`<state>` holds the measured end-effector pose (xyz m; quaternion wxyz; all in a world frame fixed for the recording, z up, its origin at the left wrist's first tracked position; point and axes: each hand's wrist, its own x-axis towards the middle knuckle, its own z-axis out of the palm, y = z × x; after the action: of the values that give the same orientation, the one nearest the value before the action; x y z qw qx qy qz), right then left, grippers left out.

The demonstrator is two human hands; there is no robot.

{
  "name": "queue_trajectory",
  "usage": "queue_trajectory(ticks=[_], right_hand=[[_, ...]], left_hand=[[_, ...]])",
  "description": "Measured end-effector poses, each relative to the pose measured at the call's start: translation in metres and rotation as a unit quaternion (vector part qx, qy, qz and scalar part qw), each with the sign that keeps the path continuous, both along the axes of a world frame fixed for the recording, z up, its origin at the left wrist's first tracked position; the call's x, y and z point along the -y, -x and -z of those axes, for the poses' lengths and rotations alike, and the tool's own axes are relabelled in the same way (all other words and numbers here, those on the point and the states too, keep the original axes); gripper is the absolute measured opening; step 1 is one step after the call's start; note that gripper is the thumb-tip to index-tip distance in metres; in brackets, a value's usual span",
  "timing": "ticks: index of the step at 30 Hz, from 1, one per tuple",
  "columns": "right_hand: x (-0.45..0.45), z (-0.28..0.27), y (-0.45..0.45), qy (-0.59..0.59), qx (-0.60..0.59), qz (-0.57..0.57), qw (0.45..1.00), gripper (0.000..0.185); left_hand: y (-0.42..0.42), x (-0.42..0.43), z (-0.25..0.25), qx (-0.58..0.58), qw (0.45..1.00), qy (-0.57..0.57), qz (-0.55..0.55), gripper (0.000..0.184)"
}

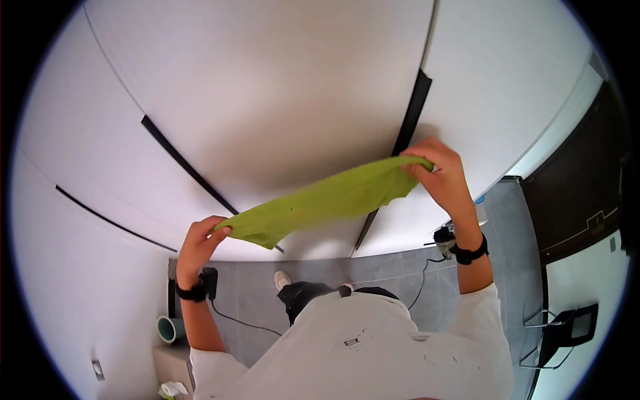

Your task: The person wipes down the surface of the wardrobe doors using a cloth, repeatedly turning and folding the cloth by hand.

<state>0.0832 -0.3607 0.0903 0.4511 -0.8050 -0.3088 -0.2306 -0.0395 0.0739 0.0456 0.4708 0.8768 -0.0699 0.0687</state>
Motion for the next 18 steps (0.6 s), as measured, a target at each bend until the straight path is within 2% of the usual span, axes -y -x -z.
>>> queue_trajectory(ticks=[1, 2, 3, 4, 5, 7, 8, 9, 10, 11, 13, 15, 17, 18], right_hand=[[0.002, -0.004, -0.001, -0.005, 0.006, 0.007, 1.0, 0.017], [0.003, -0.01, 0.0, 0.02, 0.071, 0.105, 0.992, 0.016], [0.004, -0.015, 0.002, 0.043, 0.131, 0.202, 0.97, 0.016], [0.004, -0.026, 0.005, 0.061, 0.15, 0.234, 0.959, 0.015], [0.002, -0.033, 0.008, 0.055, 0.148, 0.237, 0.958, 0.015], [-0.005, -0.045, 0.012, 0.038, 0.049, 0.267, 0.962, 0.015], [-0.007, -0.044, 0.011, 0.031, 0.048, 0.27, 0.961, 0.015], [-0.008, -0.043, 0.008, -0.099, 0.024, 0.214, 0.972, 0.015], [-0.007, -0.04, 0.006, -0.225, 0.0, 0.153, 0.962, 0.016], [-0.007, -0.035, 0.003, -0.231, 0.002, 0.156, 0.96, 0.016], [-0.002, -0.028, -0.003, -0.384, 0.002, 0.07, 0.921, 0.019], [0.002, -0.031, 0.005, -0.351, -0.112, 0.106, 0.924, 0.019], [0.002, -0.027, 0.003, -0.393, -0.1, 0.055, 0.912, 0.018], [0.002, -0.034, 0.009, -0.408, -0.116, 0.058, 0.904, 0.019]], left_hand=[[-0.001, 0.009, 0.0, 0.031, 0.999, 0.018, 0.005, 0.015], [-0.004, 0.014, -0.003, 0.083, 0.996, -0.029, 0.014, 0.016], [-0.005, 0.021, -0.007, 0.085, 0.996, -0.035, 0.019, 0.016], [-0.004, 0.028, -0.014, 0.088, 0.996, -0.006, -0.013, 0.016], [-0.001, 0.034, -0.02, 0.089, 0.995, 0.022, -0.045, 0.016], [-0.001, 0.048, -0.037, 0.083, 0.995, 0.037, -0.044, 0.02], [-0.002, 0.058, -0.039, 0.079, 0.989, 0.116, -0.042, 0.022], [-0.004, 0.068, -0.041, 0.076, 0.977, 0.195, -0.04, 0.025], [-0.005, 0.076, -0.041, 0.056, 0.971, 0.228, -0.04, 0.029], [-0.007, 0.08, -0.038, 0.057, 0.973, 0.223, -0.037, 0.029], [-0.014, 0.088, -0.024, 0.066, 0.952, 0.299, -0.013, 0.031], [-0.025, 0.087, -0.011, 0.007, 0.924, 0.381, -0.037, 0.032], [-0.027, 0.103, -0.009, -0.042, 0.931, 0.359, -0.048, 0.031], [-0.029, 0.101, -0.008, -0.075, 0.94, 0.333, 0.015, 0.029]])
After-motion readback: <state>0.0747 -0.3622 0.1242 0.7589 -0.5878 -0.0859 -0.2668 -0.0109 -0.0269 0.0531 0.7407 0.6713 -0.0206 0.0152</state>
